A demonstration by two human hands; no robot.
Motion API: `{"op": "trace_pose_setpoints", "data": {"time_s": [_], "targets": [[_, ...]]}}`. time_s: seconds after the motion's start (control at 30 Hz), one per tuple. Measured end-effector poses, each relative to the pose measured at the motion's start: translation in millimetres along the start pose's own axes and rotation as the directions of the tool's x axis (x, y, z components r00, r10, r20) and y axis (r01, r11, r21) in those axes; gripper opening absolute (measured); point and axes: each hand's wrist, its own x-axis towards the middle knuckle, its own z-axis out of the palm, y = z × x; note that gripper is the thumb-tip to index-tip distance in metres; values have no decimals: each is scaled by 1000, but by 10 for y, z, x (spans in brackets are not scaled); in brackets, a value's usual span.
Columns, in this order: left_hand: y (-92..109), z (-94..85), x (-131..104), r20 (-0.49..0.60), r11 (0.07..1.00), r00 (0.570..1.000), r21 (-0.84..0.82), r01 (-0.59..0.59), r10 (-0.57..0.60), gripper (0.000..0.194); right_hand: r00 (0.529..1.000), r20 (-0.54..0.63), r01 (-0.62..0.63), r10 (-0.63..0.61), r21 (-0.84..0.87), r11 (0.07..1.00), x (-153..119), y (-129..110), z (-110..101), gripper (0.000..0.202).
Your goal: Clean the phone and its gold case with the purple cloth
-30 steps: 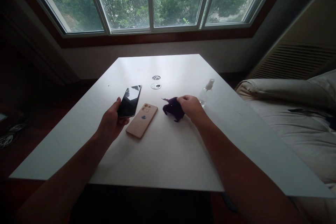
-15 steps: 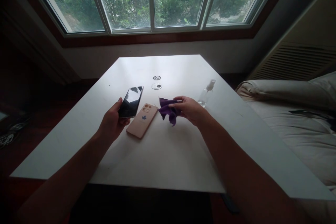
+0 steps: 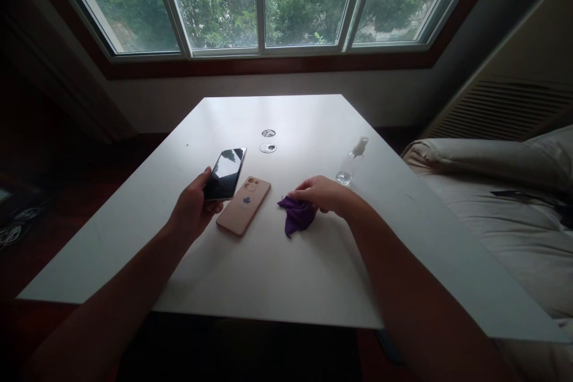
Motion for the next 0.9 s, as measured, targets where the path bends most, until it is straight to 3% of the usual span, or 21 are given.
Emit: {"op": "trace_pose_setpoints", "data": {"time_s": [0.1,0.17,0.27,0.43,0.53,0.63,0.73,0.8,0.9], "targets": [[-4,-9,8,7,999,1000,50,7,-7,30,998,-7,58,-58,-67,996,37,22,17,48],[-18,-22,21,9,990,1000,139,5,-7,31,986,-81,139,-147,-100,985,36,11,36,43],[-49,-40,33,43,934,999,357,-2,-14,33,929,-234,277,-286,-69,958,-17,-46,64,45],[-130,-50,31,83,709,993,706,2,-86,36,833,-414,492,-366,254,833,-107,-147,135,41],[-182,-77,48,120,503,993,858,-99,-10,37,809,-490,542,-326,403,738,-105,-178,210,39],[-204,-138,82,151,282,984,944,-173,96,36,816,-496,550,-298,504,666,-102,-202,296,39],[-193,-215,118,160,100,977,980,-175,138,37,828,-452,558,-333,597,577,-144,-233,368,35],[-173,-249,128,201,28,958,977,-211,204,36,827,-417,562,-377,640,525,-204,-263,406,34],[-130,-230,93,336,39,860,925,-379,384,37,827,-348,544,-442,695,470,-327,-324,467,35]]}}
